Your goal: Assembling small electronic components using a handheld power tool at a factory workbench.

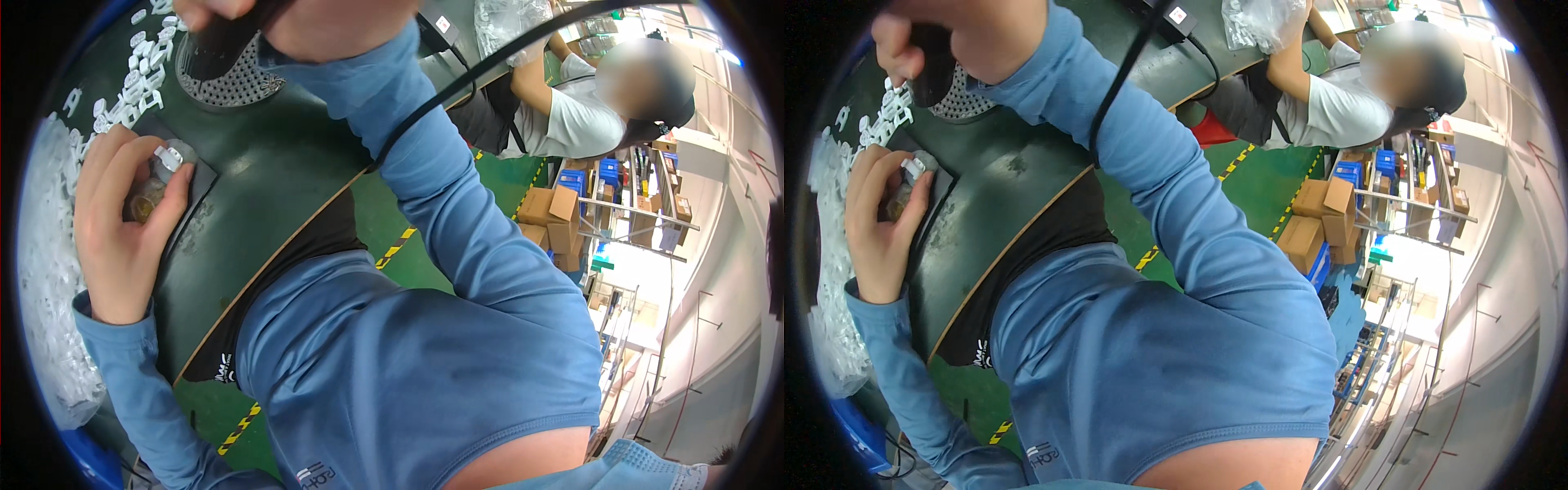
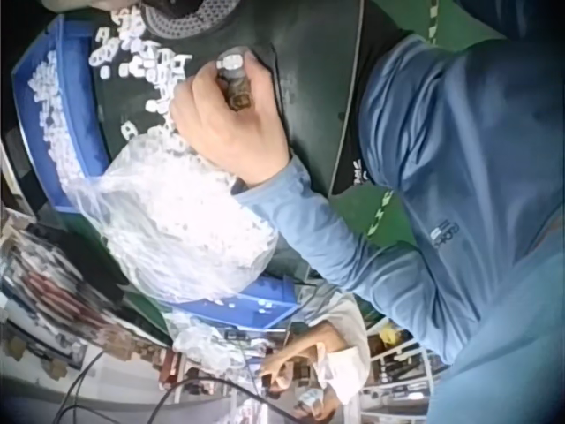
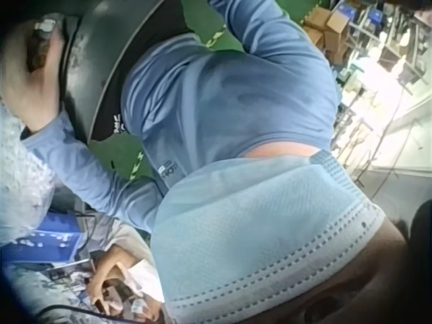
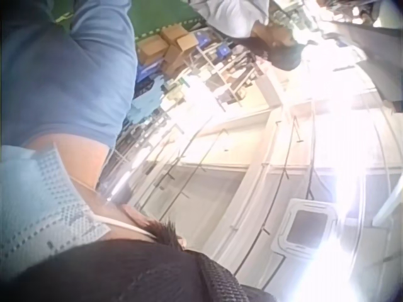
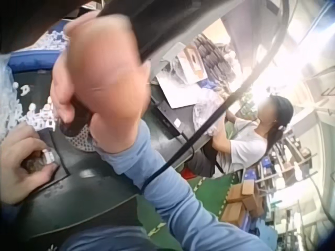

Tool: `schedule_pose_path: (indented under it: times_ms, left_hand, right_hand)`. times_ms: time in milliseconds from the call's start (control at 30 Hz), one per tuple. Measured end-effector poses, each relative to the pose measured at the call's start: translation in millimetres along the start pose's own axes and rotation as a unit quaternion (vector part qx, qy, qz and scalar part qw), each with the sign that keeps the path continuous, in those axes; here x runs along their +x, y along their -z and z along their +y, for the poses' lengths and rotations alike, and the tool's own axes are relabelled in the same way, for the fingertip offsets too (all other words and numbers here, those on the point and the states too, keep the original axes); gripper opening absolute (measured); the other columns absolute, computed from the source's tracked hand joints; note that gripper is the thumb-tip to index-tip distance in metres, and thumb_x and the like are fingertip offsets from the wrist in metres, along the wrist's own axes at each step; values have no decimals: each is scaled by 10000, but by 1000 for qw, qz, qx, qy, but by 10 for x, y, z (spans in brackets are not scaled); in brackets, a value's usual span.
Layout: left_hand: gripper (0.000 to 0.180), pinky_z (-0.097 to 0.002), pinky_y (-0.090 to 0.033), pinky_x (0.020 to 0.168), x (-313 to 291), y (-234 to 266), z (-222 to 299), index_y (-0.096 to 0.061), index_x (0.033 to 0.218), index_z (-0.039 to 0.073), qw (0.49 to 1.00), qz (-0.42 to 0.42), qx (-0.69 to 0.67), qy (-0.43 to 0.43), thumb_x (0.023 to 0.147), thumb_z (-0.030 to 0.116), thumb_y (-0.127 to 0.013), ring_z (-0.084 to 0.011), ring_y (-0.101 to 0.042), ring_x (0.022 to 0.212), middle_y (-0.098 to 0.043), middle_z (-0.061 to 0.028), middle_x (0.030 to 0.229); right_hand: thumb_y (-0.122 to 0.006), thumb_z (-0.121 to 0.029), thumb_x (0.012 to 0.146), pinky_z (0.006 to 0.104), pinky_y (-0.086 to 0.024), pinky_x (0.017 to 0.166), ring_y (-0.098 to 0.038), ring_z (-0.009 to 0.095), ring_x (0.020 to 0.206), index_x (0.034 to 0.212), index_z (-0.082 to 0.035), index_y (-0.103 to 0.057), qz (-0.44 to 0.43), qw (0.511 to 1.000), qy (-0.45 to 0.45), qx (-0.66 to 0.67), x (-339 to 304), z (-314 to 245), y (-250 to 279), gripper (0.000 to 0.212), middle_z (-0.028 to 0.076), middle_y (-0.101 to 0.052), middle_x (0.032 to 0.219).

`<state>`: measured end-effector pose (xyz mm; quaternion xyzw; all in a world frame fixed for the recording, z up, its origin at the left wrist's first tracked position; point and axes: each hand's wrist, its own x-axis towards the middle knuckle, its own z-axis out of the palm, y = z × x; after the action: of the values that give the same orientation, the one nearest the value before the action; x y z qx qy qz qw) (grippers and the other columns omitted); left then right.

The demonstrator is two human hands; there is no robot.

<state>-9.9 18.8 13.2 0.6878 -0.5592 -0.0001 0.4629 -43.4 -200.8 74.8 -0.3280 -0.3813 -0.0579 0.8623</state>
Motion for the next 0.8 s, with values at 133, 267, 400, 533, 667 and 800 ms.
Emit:
schedule_pose_path:
  times_ms: [133,267,400,533,667,800]
  left_hand:
    - [295,-333,-460,693,-22,8,-6,-628,1007,-22,1000,0,8,-2,760,-23,-789,-232,-530,754,-561,-105,941]
    - [297,-339,-462,697,-17,-19,-14,-625,1008,-21,1000,14,8,-24,760,-18,-788,-243,-530,755,-560,-107,945]
    - [301,-343,-465,704,-25,10,-21,-621,1014,-20,1000,6,17,-21,764,-11,-789,-245,-535,761,-561,-109,953]
    - [310,-345,-470,710,-61,1,-53,-617,1030,-19,999,11,21,-22,772,-6,-789,-247,-544,772,-570,-109,974]
    - [317,-346,-475,712,-41,-7,-51,-616,1041,-20,999,15,18,-28,775,-2,-790,-249,-546,775,-583,-110,1002]
    - [325,-343,-477,713,-42,-17,-57,-618,1047,-21,999,27,18,-34,774,0,-792,-250,-548,776,-588,-114,1016]
  right_hand:
    - [-692,-440,915,335,-514,547,-602,268,588,1293,37,-499,60,991,-7,-118,-110,-33,-111,638,239,-637,848]
    - [-693,-437,916,337,-515,548,-603,270,590,1298,36,-494,93,982,-13,-162,-138,31,-156,640,240,-636,851]
    - [-693,-433,916,339,-516,550,-603,271,591,1303,36,-488,107,978,-13,-182,-116,115,-169,642,241,-635,855]
    - [-693,-429,917,341,-517,551,-603,273,593,1308,36,-483,115,976,-15,-186,-129,184,-163,644,242,-635,859]
    - [-694,-426,917,343,-518,553,-604,274,595,1314,36,-478,116,974,-18,-196,-120,156,-201,646,243,-634,863]
    - [-694,-422,918,345,-519,554,-604,276,596,1319,36,-472,120,972,-19,-200,-123,163,-199,648,244,-633,867]
